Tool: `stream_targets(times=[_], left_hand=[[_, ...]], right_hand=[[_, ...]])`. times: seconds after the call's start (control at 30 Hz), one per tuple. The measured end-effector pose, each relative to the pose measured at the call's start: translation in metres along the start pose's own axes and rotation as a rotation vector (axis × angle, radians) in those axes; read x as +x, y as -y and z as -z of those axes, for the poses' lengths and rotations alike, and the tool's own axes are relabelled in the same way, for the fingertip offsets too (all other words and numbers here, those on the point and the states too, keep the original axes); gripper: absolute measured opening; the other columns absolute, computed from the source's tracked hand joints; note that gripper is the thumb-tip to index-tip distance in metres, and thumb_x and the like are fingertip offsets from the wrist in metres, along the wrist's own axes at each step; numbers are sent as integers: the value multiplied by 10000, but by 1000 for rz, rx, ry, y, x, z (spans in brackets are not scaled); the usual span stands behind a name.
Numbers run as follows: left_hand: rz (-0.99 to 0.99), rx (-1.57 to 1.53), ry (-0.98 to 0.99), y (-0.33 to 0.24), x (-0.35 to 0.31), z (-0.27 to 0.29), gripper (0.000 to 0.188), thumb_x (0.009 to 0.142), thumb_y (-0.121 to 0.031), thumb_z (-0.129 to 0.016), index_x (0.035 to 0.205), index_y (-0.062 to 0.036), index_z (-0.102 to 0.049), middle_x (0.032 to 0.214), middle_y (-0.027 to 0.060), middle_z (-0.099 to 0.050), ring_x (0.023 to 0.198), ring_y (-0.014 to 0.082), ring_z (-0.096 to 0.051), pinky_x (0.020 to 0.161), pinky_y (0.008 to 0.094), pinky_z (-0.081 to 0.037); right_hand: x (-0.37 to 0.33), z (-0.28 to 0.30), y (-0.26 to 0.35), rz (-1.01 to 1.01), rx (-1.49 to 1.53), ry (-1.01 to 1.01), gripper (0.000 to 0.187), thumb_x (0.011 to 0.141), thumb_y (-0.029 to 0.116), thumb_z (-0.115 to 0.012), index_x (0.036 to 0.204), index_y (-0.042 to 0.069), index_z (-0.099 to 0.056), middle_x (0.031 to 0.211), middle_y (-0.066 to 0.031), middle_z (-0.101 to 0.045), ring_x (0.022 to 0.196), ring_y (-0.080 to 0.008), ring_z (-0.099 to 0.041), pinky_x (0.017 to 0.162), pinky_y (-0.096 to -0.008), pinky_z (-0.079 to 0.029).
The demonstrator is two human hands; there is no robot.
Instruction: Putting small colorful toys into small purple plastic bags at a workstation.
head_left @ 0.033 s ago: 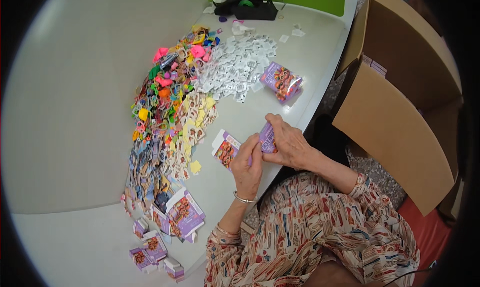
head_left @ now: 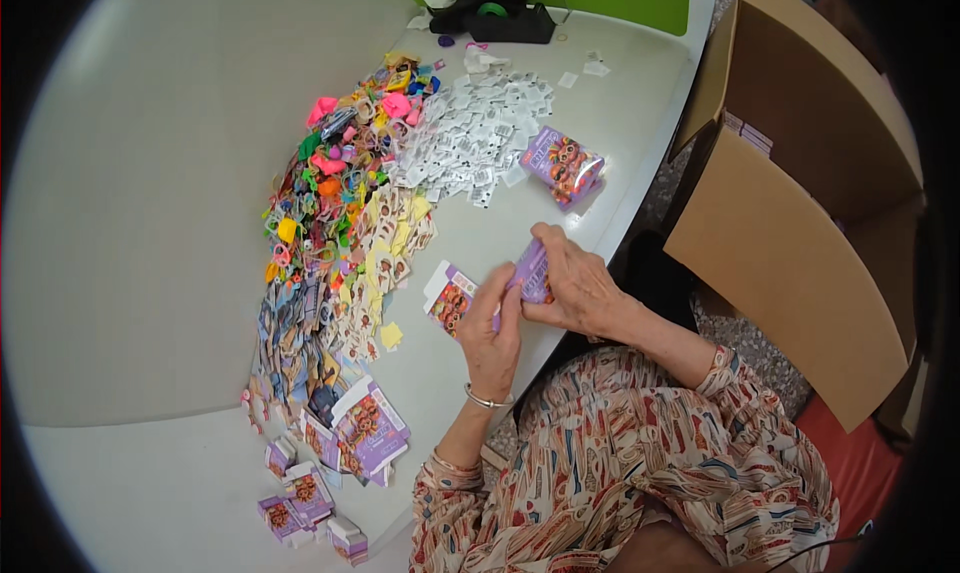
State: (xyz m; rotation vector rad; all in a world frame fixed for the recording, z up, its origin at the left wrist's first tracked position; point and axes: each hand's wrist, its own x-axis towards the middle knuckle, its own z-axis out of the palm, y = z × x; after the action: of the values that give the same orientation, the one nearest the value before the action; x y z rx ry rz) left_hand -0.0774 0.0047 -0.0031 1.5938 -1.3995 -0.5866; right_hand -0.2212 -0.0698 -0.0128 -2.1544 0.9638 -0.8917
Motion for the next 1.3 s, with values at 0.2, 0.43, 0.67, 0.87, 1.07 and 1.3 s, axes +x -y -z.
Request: stream_targets(times=[0.2,0.43,0.67,0.87,1.07,1.3], left_hand=[[19,132,-169,-9,6,40,569,843,-116,-680,1336,22,-430,1324,203,-494,1159,300,-544,972,374,-432],[-6,660,52,49,-15,60,940,656,-449,-809,1374,-22,-377,1383,264,-366,1300,413,-337,1052,472,-290],[-4,705,236,75,-26,61,1141,543,-580,-808,1414,-32,-316,1424,280,-264,1309,479,-247,1034,571,-220],[-79,631,112,40,-15,53,996,566,-416,-812,1368,-32,-364,1327,236,-342,1222,415,-330,1005,535,-252],[-263,820,-116,11,-11,29,893,589,-158,-742,1381,-44,-344,1334,243,-330,1236,418,-309,999,518,-252],[-303,813,-66,7,-19,26,894,610,-173,-767,1388,-42,-346,1402,270,-264,1276,458,-257,1021,542,-237]], right_hand=[[74,39,-14,36,-289,-353,811,712,288,-744,1320,-46,-325,1143,-236,-530,1044,-405,-534,840,-441,-484],[120,36,-64,-226,-592,-62,775,760,391,-705,1308,-42,-370,1249,-213,-488,1072,-376,-510,872,-471,-442],[69,-2,-11,221,-437,-218,664,820,353,-687,1276,-57,-432,1212,-240,-527,1090,-416,-510,933,-475,-411],[8,-55,12,151,-49,195,657,761,373,-696,1152,-97,-455,998,-242,-560,933,-381,-520,848,-435,-450],[13,-74,21,82,-29,109,638,755,285,-691,1178,-76,-377,957,-246,-535,888,-386,-540,773,-451,-464],[17,-81,18,12,51,41,544,726,264,-713,1075,-23,-411,933,-243,-570,855,-397,-584,714,-461,-485]])
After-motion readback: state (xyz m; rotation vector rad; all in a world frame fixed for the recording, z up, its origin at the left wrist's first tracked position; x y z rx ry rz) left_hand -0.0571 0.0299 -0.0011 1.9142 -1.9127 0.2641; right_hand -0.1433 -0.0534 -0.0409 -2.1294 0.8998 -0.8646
